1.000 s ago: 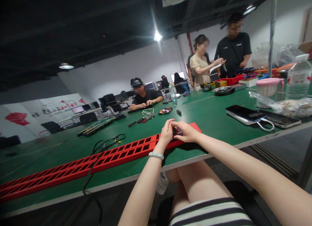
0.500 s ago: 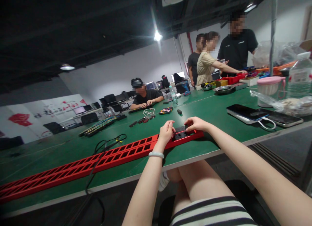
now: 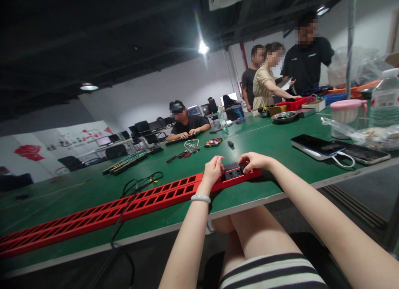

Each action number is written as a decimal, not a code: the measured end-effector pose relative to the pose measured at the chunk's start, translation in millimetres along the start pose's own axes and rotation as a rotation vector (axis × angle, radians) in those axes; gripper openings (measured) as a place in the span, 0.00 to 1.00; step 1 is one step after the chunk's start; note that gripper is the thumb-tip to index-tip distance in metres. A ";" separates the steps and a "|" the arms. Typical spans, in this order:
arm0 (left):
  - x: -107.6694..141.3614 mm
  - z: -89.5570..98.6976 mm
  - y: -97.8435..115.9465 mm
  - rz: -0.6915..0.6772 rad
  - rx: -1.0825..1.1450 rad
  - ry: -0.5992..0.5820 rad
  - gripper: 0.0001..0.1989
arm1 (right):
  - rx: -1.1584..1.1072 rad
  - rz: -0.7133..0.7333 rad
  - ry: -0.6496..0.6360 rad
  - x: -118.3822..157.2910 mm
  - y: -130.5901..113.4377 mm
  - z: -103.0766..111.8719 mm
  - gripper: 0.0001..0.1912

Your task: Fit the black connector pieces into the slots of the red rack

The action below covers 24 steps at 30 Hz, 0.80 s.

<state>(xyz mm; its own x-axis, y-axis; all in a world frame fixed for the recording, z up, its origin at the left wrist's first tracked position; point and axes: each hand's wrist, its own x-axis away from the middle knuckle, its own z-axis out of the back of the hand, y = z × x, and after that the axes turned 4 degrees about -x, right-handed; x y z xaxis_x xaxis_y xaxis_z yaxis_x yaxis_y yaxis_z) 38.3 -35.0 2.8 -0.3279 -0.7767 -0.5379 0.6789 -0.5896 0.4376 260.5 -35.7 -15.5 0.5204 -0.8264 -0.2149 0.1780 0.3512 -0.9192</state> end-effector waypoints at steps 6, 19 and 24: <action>0.3 0.1 -0.9 -0.016 -0.014 -0.004 0.19 | 0.084 -0.001 0.006 -1.3 4.5 1.0 0.23; -1.7 1.3 -8.1 -0.037 -0.033 0.035 0.21 | 0.199 0.020 -0.018 -3.0 9.8 4.0 0.24; -0.7 1.6 -9.2 -0.056 -0.071 0.013 0.21 | 0.216 0.028 -0.010 -0.2 6.6 3.7 0.22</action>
<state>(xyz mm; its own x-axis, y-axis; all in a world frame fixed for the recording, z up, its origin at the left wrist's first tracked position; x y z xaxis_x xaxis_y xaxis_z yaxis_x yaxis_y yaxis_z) 31.3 -29.3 0.3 -0.3584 -0.7393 -0.5700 0.7045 -0.6148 0.3545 264.7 -31.5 -20.4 0.5358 -0.8108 -0.2355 0.3373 0.4612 -0.8207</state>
